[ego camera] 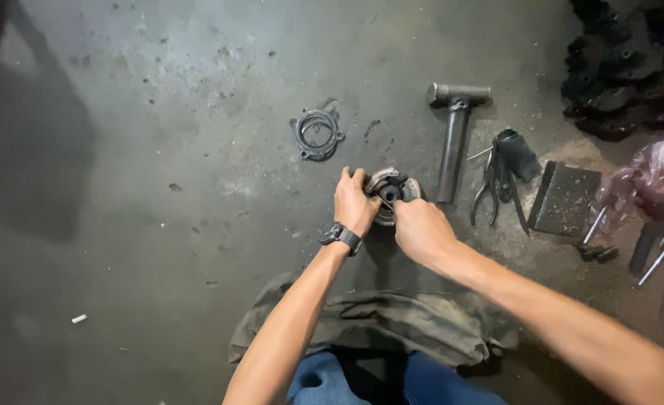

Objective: The recorder disassembles a mechanical component on the floor and then uses a bench grinder to polish or deburr a metal gasket/plate.

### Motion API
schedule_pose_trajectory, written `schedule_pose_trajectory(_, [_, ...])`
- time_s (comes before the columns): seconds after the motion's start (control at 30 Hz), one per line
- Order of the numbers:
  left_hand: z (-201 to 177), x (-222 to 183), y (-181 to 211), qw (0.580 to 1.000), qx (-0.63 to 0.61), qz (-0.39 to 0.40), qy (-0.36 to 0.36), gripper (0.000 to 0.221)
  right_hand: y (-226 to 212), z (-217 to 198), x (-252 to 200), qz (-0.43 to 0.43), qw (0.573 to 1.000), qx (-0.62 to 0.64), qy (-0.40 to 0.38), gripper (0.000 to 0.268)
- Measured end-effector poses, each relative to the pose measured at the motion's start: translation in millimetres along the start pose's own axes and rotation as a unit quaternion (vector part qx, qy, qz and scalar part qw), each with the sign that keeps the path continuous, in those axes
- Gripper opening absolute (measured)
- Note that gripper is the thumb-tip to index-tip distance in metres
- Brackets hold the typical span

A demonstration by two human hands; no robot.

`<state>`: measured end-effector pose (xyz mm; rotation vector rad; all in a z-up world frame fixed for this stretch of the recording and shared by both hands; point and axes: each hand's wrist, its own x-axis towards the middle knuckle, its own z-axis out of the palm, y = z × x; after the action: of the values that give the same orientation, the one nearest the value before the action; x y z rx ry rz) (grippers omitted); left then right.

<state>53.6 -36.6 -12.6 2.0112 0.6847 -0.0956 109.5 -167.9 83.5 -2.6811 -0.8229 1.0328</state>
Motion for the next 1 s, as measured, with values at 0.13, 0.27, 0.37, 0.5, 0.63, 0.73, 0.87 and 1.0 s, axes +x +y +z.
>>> schedule_pose_trajectory(0.13, [2, -2, -10, 0.999, -0.007, 0.028, 0.022, 0.03, -1, -5, 6, -0.055, 0.997, -0.053, -0.021, 0.011])
schedule_pose_trajectory(0.27, [-5, -2, -3, 0.998, -0.036, 0.047, 0.035, 0.037, -2, -11, 8, -0.076, 0.994, -0.071, -0.026, 0.013])
schedule_pose_trajectory(0.37, [-5, 2, -2, 0.998, -0.026, 0.042, 0.031, 0.034, -1, -15, 11, -0.081, 0.991, -0.095, -0.044, 0.013])
schedule_pose_trajectory(0.5, [6, 5, -9, 0.999, -0.019, 0.009, 0.044, 0.029, -1, -27, 24, -0.157, 0.971, -0.176, -0.05, 0.011])
schedule_pose_trajectory(0.63, [20, 7, -18, 0.997, -0.008, 0.017, 0.079, 0.025, -19, -62, 58, -0.201, 0.937, -0.26, -0.116, 0.009])
schedule_pose_trajectory(0.73, [16, 6, -14, 0.996, 0.003, 0.02, 0.087, 0.026, -23, -75, 77, -0.213, 0.914, -0.318, -0.137, 0.01])
schedule_pose_trajectory(0.87, [7, -3, -15, 1.0, 0.0, -0.001, 0.005, 0.037, 4, -65, 59, -0.195, 0.943, -0.269, -0.041, 0.011])
schedule_pose_trajectory(1.0, [-56, -20, 42, 0.939, 0.136, 0.305, -0.078, 0.092, 45, -73, 18, -0.051, 0.976, -0.211, -0.016, 0.015])
